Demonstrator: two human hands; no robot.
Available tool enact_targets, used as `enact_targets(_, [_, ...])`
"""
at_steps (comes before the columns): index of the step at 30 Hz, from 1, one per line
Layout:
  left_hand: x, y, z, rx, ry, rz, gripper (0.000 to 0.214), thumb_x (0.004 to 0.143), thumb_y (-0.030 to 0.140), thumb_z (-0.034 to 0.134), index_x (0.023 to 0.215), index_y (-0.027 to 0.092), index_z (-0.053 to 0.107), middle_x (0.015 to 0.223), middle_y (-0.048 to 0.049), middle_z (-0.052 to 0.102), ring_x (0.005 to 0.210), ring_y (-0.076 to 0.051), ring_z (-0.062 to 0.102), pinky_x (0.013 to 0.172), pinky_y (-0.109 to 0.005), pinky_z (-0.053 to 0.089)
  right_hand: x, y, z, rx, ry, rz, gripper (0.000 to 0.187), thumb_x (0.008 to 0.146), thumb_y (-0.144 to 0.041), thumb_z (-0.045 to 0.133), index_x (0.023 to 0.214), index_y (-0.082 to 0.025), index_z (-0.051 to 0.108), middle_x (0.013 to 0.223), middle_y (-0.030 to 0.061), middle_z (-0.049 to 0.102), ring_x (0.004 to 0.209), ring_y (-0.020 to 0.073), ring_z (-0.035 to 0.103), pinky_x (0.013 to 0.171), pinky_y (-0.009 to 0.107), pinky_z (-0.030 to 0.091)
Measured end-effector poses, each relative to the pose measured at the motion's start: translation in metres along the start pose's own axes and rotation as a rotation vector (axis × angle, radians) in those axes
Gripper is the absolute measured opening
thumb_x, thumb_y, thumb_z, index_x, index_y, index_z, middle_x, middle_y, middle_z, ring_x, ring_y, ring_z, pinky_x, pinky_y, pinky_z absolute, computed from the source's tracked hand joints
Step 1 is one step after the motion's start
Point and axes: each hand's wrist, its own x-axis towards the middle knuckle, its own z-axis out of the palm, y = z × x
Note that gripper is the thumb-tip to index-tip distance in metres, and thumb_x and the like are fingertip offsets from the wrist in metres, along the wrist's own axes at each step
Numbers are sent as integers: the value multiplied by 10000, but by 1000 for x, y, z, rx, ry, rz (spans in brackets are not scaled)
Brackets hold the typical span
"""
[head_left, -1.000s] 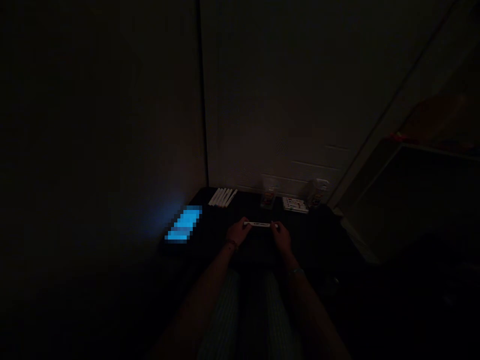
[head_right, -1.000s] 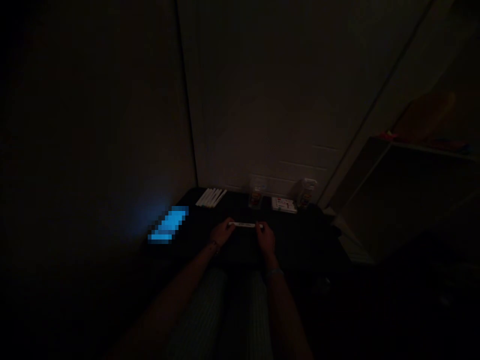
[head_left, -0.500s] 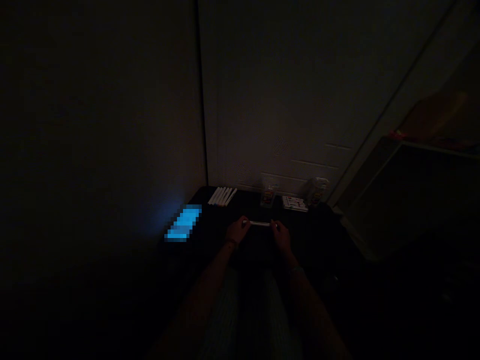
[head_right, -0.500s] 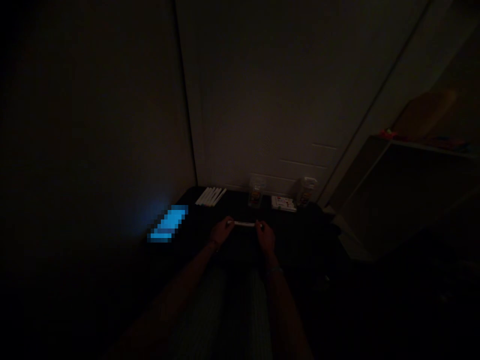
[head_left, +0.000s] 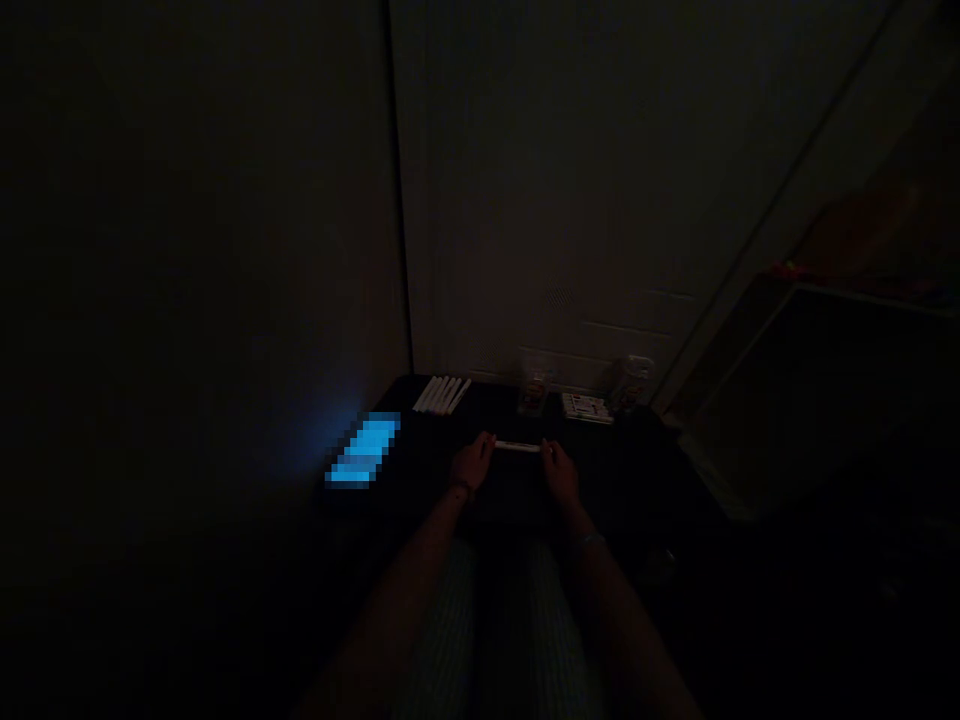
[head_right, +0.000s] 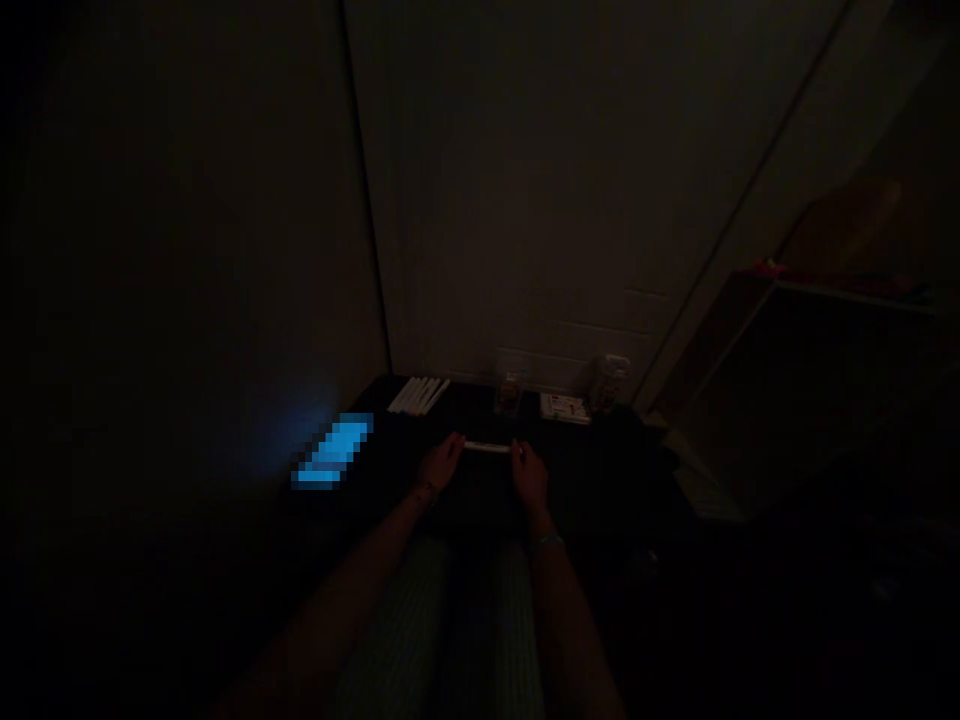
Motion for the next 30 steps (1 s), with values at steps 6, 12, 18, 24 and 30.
enact_targets(6, [-1,0,-1,-33,-2,10,386,824,483,184,980,285,476,882,-12,616,797,-130,562,624,-199,330,1,1,2,34,11,-5,379,808,-499,251,907,-245,515,827,-1,584,747,136,532,620,211,346])
enact_targets(12, [-1,1,-1,-33,15,40,362,827,464,207,1004,295,474,901,-2,616,796,-130,563,645,-204,340,1,0,1,67,-10,-19,369,813,-477,245,922,-243,509,864,-11,578,777,129,523,647,210,355])
enact_targets(18, [2,-4,4,-73,11,37,382,829,463,205,1047,292,469,1027,6,581,921,-120,528,714,-192,343,2,0,2,88,-6,-28,380,799,-501,270,914,-245,527,849,-17,582,753,122,519,631,197,353])
enact_targets(24, [7,-10,9,40,-5,13,483,820,501,148,998,254,523,909,-41,621,810,-150,560,649,-223,344,1,0,2,15,-16,-13,433,803,-524,239,796,-222,549,710,0,579,645,123,511,564,197,325])
enact_targets(30, [5,-8,8,102,-11,16,476,824,492,144,978,247,522,882,-46,622,782,-148,565,623,-225,334,2,1,4,-11,-8,2,417,813,-507,236,804,-229,547,732,6,584,672,133,527,576,208,328])
